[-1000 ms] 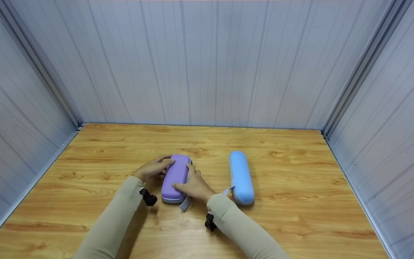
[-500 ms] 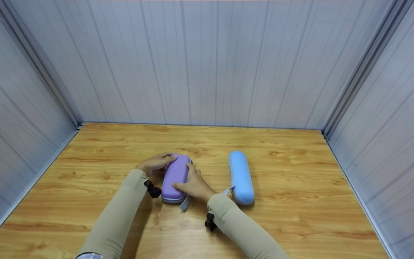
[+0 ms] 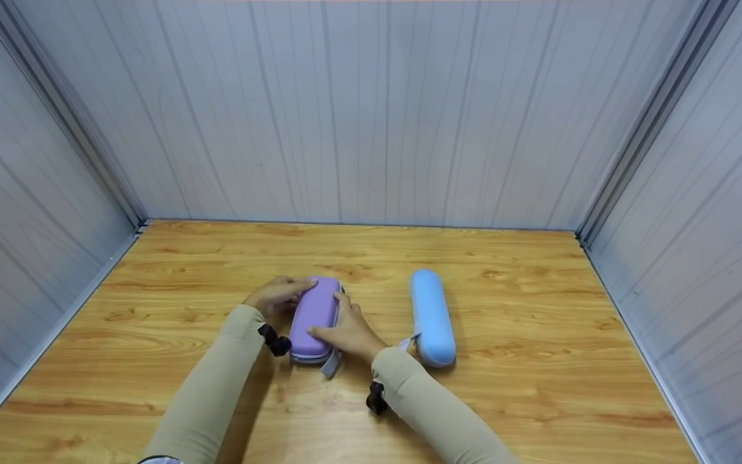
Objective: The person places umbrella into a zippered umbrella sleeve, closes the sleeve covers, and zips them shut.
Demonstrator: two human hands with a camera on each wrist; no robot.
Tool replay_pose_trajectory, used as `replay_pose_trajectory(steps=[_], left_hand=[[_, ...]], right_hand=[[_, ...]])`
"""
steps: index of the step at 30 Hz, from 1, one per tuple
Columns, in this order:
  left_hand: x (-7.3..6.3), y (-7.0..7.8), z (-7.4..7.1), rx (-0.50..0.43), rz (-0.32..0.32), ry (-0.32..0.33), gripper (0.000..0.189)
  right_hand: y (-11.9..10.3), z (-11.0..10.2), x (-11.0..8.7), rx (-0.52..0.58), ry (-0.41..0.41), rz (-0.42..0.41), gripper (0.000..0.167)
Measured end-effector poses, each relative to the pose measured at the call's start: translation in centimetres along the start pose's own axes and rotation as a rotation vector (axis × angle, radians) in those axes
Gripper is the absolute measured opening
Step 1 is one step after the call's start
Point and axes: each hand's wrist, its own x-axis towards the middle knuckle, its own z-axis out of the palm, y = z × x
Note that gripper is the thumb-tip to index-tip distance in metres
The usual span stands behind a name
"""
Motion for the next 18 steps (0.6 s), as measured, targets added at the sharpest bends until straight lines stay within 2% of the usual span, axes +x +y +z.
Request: replay_pose_trajectory(steps=[5,9,15,18], left_hand=[[-0.7,-0.1,0.4,-0.017,0.011,0.116,0.025],[-1.0,-0.3,0.7,0.011,0.021,0.189,0.031],[-1.1,-0.2,1.0,0.047,0.068,0.118,0.029],[-1.2,-0.2,1.1,0.094,0.063,0.115,0.023]], right_hand=[[0.0,0.0,0.0,-0.017,0.004,0.007,0.101],[0.1,-0.1,0.1,-0.033,0.005,0.013,0.101],[0.3,-0.2,0.1,-0.005,-0.014,0.010,0.100],[0.4,-0.2,0.1,-0.004,-0.017,0.009,0.101]])
